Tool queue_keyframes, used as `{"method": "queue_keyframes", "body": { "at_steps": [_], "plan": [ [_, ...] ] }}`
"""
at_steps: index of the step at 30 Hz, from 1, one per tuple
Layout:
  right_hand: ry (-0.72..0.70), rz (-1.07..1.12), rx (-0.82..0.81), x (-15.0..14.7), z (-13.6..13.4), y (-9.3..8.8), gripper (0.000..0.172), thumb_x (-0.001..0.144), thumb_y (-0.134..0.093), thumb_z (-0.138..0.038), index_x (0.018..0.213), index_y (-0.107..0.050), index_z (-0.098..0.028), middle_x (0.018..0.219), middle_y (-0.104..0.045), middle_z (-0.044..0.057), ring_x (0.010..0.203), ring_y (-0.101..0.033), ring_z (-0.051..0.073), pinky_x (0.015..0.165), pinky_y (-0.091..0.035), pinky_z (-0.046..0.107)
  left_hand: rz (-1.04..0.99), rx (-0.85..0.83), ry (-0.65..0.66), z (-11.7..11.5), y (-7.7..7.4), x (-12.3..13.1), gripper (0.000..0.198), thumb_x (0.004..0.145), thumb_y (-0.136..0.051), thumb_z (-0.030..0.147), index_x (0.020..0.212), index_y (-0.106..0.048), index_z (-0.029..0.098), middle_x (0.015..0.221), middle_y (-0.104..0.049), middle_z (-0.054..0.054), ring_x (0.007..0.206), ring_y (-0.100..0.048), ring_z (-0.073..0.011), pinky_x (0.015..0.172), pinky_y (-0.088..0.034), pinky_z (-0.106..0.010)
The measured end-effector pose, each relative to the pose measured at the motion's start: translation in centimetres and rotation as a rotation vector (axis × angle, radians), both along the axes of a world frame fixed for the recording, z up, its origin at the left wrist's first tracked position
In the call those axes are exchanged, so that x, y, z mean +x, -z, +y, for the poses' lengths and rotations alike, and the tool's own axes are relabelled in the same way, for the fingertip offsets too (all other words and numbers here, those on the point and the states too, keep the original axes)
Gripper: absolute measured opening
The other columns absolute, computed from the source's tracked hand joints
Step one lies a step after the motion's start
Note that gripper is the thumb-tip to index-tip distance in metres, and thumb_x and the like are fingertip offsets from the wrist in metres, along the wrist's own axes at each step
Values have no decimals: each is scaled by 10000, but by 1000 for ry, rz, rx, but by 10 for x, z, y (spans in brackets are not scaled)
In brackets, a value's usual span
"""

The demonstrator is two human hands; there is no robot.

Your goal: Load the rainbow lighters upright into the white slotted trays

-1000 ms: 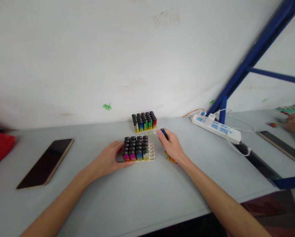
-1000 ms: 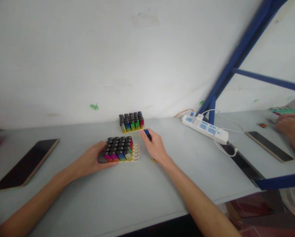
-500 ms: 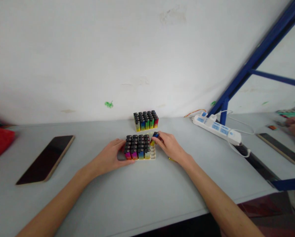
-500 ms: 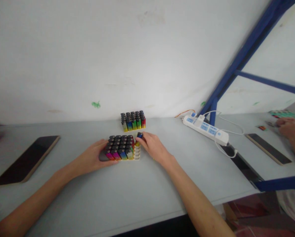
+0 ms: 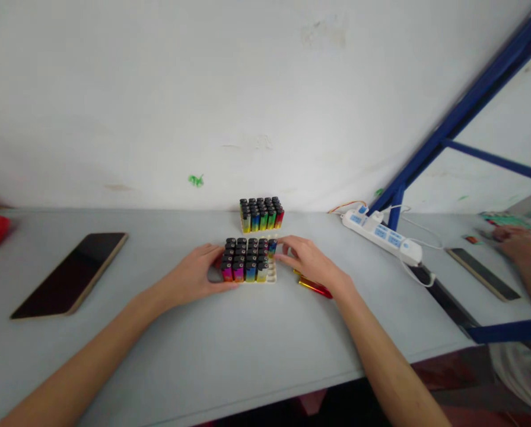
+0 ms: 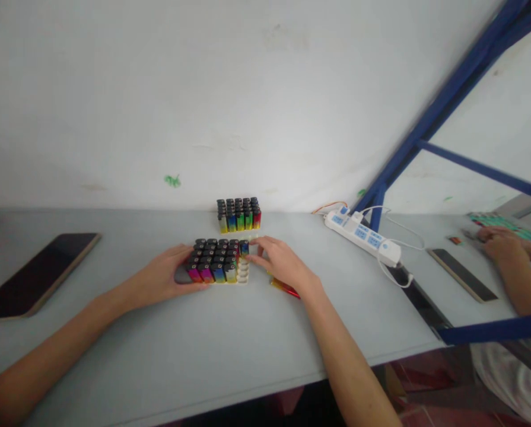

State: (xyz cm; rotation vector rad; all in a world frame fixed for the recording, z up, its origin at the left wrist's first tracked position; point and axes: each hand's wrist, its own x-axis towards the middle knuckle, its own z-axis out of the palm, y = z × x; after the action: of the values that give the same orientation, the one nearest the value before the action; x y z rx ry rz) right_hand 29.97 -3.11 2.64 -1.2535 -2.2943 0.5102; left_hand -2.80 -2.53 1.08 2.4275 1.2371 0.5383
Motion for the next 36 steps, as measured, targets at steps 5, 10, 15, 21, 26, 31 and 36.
{"method": "queue_keyframes", "body": {
  "at_steps": [5, 10, 15, 21, 26, 31, 36],
  "plan": [
    [135, 28, -119, 62, -24, -9, 377, 1044, -683, -480, 1254, -783, -183, 1006, -810, 88, 837, -708, 234, 850, -550, 385, -4, -9, 29, -1, -2, 2, 486, 816, -818, 631, 1026, -699, 210, 1038, -758, -87, 975, -694, -311, 942, -552, -436],
    [162, -36, -207, 91, -58, -9, 327, 981, -752, -492, 1177, -825, -241, 1102, -804, 96, 976, -741, 277, 866, -569, 406, 4, -15, -3, -1, -2, 3, 524, 782, -812, 688, 992, -708, 219, 1008, -756, -80, 945, -693, -319, 904, -545, -429],
    [183, -14, -152, 90, -63, 5, 280, 997, -717, -475, 1085, -815, -227, 1116, -779, 121, 1014, -718, 283, 901, -572, 431, -3, -11, 2, 0, -1, 3, 523, 775, -806, 682, 991, -717, 214, 982, -750, -82, 913, -701, -321, 871, -546, -423],
    [308, 232, -189, 87, -41, 15, 447, 901, -761, -636, 1032, -754, -209, 1062, -784, 100, 982, -719, 276, 858, -572, 420, -14, 9, 12, 0, -3, 4, 481, 784, -804, 661, 948, -699, 221, 942, -741, -67, 891, -698, -307, 878, -550, -417],
    [410, 668, -232, 69, -5, 4, 598, 742, -862, -741, 1022, -729, -230, 1001, -754, 62, 961, -700, 249, 867, -579, 391, 11, 11, 14, 1, -1, 3, 490, 793, -791, 664, 960, -685, 216, 977, -747, -85, 934, -695, -317, 910, -545, -437],
    [335, 982, -339, 29, 23, 1, 666, 723, -805, -832, 1027, -578, -285, 850, -664, -16, 737, -645, 180, 732, -563, 340, -6, 13, 30, 3, 3, 1, 478, 805, -798, 656, 954, -674, 219, 968, -738, -79, 906, -679, -305, 859, -543, -431],
    [234, 824, -518, 2, 13, 13, 598, 853, -690, -831, 1057, -553, -286, 621, -354, -131, 474, -257, 102, 477, -297, 242, -6, -2, 18, 0, -1, 0, 427, 817, -790, 630, 903, -648, 237, 955, -739, -70, 900, -683, -299, 844, -549, -427]
  ]
}}
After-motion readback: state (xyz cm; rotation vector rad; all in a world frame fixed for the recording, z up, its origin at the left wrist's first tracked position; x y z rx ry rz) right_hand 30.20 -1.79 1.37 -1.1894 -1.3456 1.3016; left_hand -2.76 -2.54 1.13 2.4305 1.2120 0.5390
